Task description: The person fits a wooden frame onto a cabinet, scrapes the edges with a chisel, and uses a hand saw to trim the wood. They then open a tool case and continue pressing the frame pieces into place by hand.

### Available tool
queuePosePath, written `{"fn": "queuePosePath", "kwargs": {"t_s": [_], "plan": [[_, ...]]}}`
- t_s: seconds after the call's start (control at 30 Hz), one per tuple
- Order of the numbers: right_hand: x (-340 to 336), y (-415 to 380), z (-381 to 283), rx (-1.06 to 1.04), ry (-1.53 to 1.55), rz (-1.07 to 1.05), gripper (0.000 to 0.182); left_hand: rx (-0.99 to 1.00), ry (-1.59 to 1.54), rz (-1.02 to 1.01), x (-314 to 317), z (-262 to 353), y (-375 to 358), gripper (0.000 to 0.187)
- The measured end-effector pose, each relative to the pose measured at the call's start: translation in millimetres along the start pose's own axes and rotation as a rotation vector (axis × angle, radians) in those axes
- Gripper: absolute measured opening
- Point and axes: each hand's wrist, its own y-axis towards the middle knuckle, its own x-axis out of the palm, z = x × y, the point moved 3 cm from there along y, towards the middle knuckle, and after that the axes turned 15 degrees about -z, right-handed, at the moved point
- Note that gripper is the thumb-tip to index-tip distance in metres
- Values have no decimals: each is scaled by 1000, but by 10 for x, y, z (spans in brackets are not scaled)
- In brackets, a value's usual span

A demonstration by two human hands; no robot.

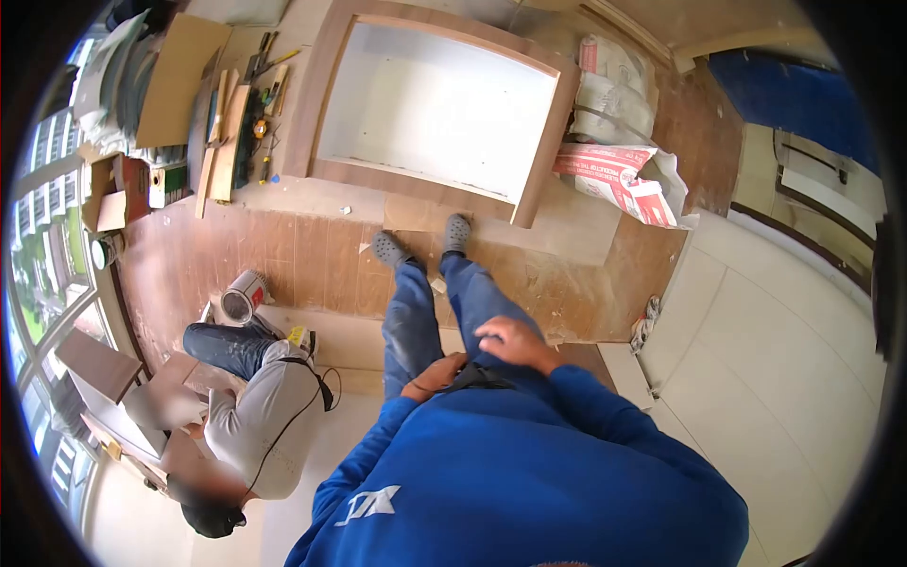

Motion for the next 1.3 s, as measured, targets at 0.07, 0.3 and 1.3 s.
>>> {"fn": "queuePosePath", "kwargs": {"t_s": [0.07, 0.3, 1.3], "plan": [[158, -45, 26, -8, 8, -143, 28, -73, 130, 17, -69, -30, -93, 24], [222, -60, 151, 123, -153, -158, 26, -231, 286, -75, -209, 333, -52, 28], [-1046, 2762, 1437, -80, 213, 864, 17, -197, 909, 532, -4159, -828, 1457, 43]]}}
